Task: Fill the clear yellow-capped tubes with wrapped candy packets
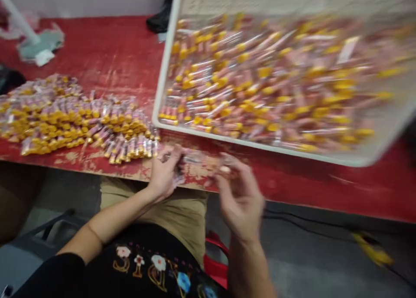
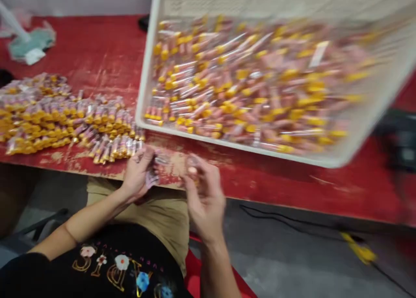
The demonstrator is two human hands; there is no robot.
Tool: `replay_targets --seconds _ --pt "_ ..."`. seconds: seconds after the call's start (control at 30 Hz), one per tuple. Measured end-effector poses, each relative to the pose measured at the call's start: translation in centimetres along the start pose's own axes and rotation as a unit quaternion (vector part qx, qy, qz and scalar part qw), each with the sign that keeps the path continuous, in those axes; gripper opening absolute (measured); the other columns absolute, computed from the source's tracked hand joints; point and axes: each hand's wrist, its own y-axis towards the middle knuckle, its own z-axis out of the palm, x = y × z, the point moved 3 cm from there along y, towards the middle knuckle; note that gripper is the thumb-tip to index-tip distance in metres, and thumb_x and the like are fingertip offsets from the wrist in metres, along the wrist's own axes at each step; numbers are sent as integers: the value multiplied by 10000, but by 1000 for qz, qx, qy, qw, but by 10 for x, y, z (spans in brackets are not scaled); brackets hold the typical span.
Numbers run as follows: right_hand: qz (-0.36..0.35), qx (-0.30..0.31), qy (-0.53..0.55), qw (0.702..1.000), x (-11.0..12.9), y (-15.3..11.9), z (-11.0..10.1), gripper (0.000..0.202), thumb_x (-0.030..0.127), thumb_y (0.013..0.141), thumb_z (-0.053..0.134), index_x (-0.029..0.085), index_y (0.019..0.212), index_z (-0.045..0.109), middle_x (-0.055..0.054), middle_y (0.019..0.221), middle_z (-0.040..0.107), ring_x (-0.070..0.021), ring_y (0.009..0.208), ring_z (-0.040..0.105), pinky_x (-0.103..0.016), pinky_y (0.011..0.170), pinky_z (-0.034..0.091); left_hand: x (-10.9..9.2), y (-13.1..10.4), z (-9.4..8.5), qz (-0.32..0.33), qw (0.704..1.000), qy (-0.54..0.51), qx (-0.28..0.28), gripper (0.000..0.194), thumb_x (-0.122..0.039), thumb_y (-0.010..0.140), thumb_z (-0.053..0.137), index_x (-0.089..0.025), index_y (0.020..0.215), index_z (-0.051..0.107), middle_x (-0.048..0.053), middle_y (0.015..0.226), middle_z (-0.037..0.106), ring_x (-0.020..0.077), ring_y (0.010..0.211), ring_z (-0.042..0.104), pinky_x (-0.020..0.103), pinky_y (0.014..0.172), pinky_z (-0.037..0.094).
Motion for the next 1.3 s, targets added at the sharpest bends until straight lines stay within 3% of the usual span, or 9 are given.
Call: replay_targets --seconds 0.17,0.33,0.5,0.57,0.73,0.83,1.0,1.13,1.3 --pt "-50 -74 58 994 8 -20 -9 313 182 859 821 237 1158 743 -51 1064 743 -182 929 743 -353 856 628 1 -8 -3 10 1000 -1 4 679 -688 523 974 -178 752 589 -63 603 562 53 497 508 181 477 446" --pt "-158 -51 -41 985 20 -16 -16 439 83 833 822 279 1225 786 -54 1070 776 -204 998 744 -367 876 624 -2 -10 -5 22 998 24 48 648 -677 539 973 -169 704 606 -53 582 571 53 479 506 179 465 434" --pt "-227 -23 -145 963 24 -14 -27 651 40 801 845 393 1340 751 -38 1174 784 -192 981 753 -345 861 641 0 -10 -8 -2 995 58 77 642 -692 570 955 -165 807 675 -18 603 640 91 471 571 203 460 462" --pt "-214 -16 -150 965 24 -16 -28 663 50 851 798 408 1402 705 -46 1239 770 -201 1041 754 -361 905 642 1 -13 -7 -9 995 57 87 650 -674 557 970 -163 851 694 -19 647 651 101 491 593 218 471 482" --pt "-132 81 -67 986 17 -25 -17 601 94 967 647 370 1500 625 -81 1347 749 -244 1210 740 -435 991 645 4 -15 -9 -1 997 36 70 676 -622 554 994 -173 983 727 1 810 692 109 583 628 233 504 524" --pt "-109 35 -37 993 11 -26 -13 563 130 919 747 351 1433 688 -75 1227 783 -227 1081 771 -388 894 665 6 -15 -12 8 995 55 78 730 -659 603 961 -193 1115 730 -4 810 696 91 506 596 225 464 480" --pt "-86 44 -7 995 11 -23 2 453 116 922 742 361 1303 771 -46 1142 795 -181 985 772 -341 839 651 7 -17 -20 46 990 93 99 694 -622 766 885 -258 1331 711 -31 737 660 71 467 539 202 428 375" --pt "-80 -13 -29 996 15 -25 12 319 148 893 787 309 1166 832 -37 981 808 -181 868 769 -344 767 649 5 -20 -28 48 986 127 98 663 -634 802 850 -259 1334 721 -38 629 611 95 486 544 220 469 384" --pt "-76 -22 -35 996 9 -33 24 302 145 869 815 281 1137 840 -39 966 821 -185 857 778 -344 776 650 -5 -25 -38 70 986 137 71 609 -607 758 895 -239 1219 747 -27 751 662 71 521 531 240 547 456"
